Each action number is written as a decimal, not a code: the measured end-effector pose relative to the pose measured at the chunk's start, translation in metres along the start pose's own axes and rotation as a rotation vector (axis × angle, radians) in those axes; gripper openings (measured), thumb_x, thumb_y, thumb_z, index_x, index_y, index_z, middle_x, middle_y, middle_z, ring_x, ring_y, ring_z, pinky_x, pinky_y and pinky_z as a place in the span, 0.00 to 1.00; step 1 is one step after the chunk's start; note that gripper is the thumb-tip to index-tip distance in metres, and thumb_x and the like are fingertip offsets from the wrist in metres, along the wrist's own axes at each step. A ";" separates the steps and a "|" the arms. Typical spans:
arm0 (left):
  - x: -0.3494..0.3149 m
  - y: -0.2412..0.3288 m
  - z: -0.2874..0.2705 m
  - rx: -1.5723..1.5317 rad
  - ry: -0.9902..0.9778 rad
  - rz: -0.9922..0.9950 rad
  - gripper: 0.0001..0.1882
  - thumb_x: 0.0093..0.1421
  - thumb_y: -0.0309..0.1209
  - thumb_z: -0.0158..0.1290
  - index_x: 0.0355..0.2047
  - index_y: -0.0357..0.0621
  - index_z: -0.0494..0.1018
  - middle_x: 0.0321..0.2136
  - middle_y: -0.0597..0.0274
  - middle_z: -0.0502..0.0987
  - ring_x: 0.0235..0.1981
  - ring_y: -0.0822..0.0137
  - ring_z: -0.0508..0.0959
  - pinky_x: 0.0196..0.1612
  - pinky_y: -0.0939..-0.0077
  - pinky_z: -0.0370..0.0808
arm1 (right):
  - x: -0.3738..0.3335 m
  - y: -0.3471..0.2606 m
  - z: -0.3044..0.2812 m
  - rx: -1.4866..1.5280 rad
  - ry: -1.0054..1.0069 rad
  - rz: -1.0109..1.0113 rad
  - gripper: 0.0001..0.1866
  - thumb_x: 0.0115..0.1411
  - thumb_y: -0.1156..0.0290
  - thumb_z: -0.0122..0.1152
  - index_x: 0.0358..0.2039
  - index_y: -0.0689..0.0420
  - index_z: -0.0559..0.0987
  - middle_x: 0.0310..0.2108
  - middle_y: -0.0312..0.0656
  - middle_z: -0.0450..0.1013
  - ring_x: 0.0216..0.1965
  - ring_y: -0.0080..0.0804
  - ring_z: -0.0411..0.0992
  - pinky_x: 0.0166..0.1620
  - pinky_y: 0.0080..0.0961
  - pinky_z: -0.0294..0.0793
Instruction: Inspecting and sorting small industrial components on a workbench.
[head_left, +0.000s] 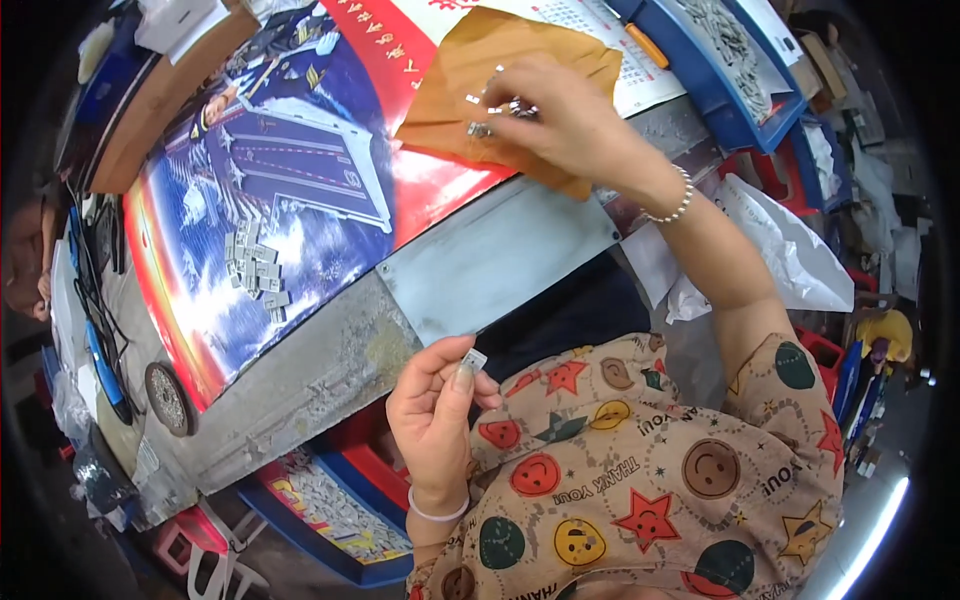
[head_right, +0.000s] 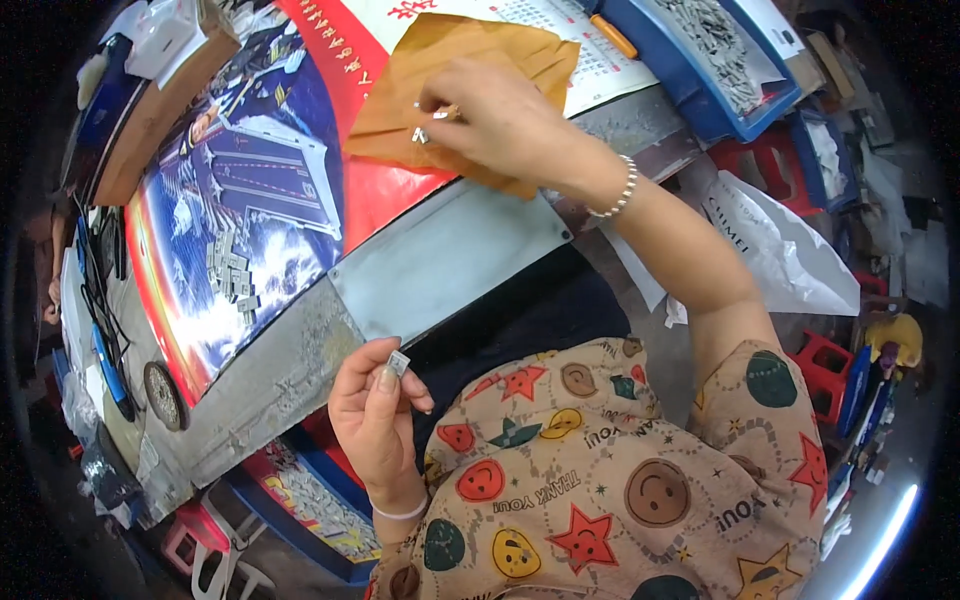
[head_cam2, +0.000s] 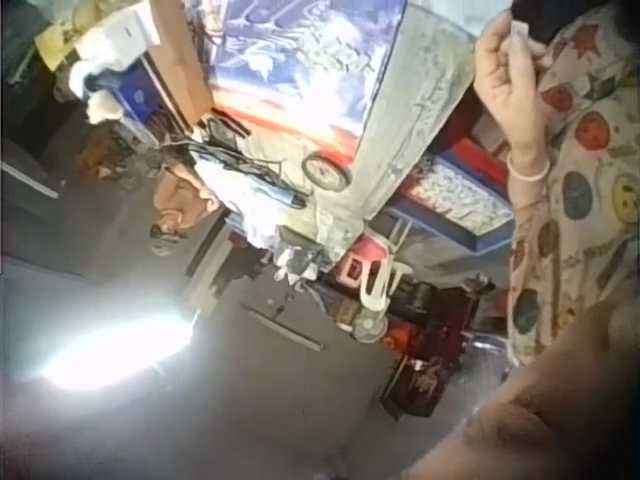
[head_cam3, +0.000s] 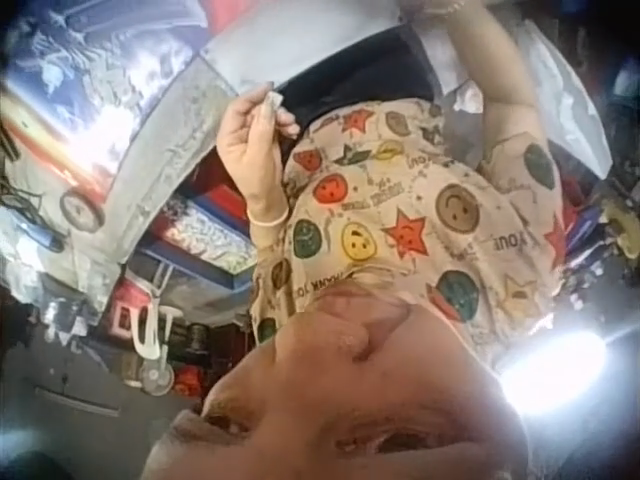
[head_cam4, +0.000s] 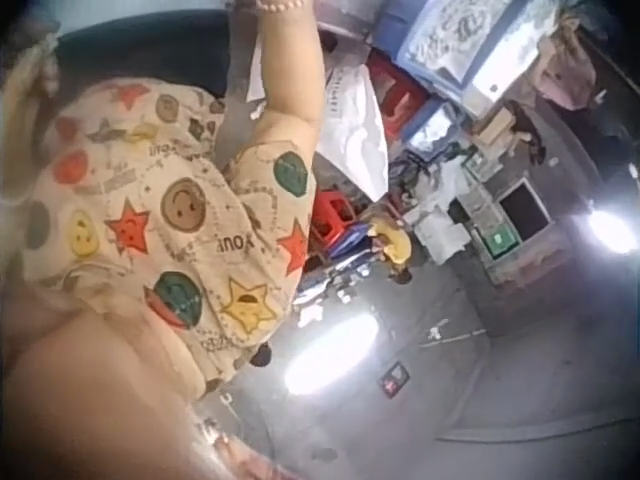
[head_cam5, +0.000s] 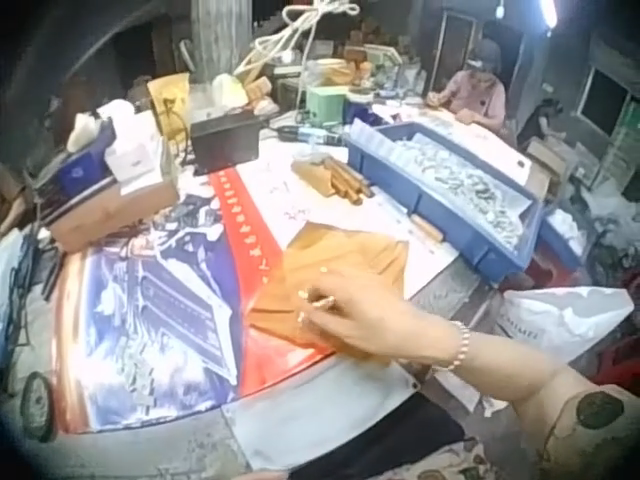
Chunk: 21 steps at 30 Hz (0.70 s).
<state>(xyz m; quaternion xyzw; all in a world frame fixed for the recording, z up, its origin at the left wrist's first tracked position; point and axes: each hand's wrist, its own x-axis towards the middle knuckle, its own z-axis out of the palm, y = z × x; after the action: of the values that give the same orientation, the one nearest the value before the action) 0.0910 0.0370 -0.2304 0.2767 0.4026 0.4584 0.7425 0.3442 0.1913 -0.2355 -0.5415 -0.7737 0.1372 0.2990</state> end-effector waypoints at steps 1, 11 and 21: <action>0.000 0.001 0.002 0.002 -0.009 0.005 0.14 0.62 0.22 0.48 0.48 0.30 0.69 0.27 0.59 0.77 0.25 0.73 0.76 0.32 0.82 0.74 | 0.003 0.000 0.003 -0.042 -0.035 0.004 0.10 0.54 0.67 0.58 0.29 0.61 0.75 0.29 0.47 0.71 0.36 0.45 0.70 0.40 0.36 0.69; -0.011 0.002 -0.003 0.069 0.045 -0.005 0.14 0.63 0.22 0.47 0.49 0.33 0.69 0.29 0.60 0.77 0.28 0.75 0.77 0.34 0.83 0.76 | 0.020 -0.006 0.014 -0.116 -0.113 0.011 0.08 0.51 0.74 0.59 0.25 0.61 0.69 0.26 0.48 0.68 0.30 0.46 0.69 0.33 0.35 0.67; -0.018 0.009 -0.001 0.190 0.089 0.044 0.09 0.62 0.24 0.51 0.41 0.34 0.73 0.26 0.66 0.76 0.26 0.80 0.75 0.30 0.87 0.75 | -0.016 -0.082 -0.025 0.475 -0.078 0.098 0.03 0.52 0.81 0.57 0.27 0.63 0.71 0.23 0.37 0.70 0.27 0.24 0.70 0.33 0.20 0.68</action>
<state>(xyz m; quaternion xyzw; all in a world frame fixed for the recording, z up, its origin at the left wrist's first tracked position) 0.0819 0.0248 -0.2179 0.3341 0.4707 0.4459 0.6841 0.3011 0.1432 -0.1768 -0.4872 -0.7036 0.3503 0.3806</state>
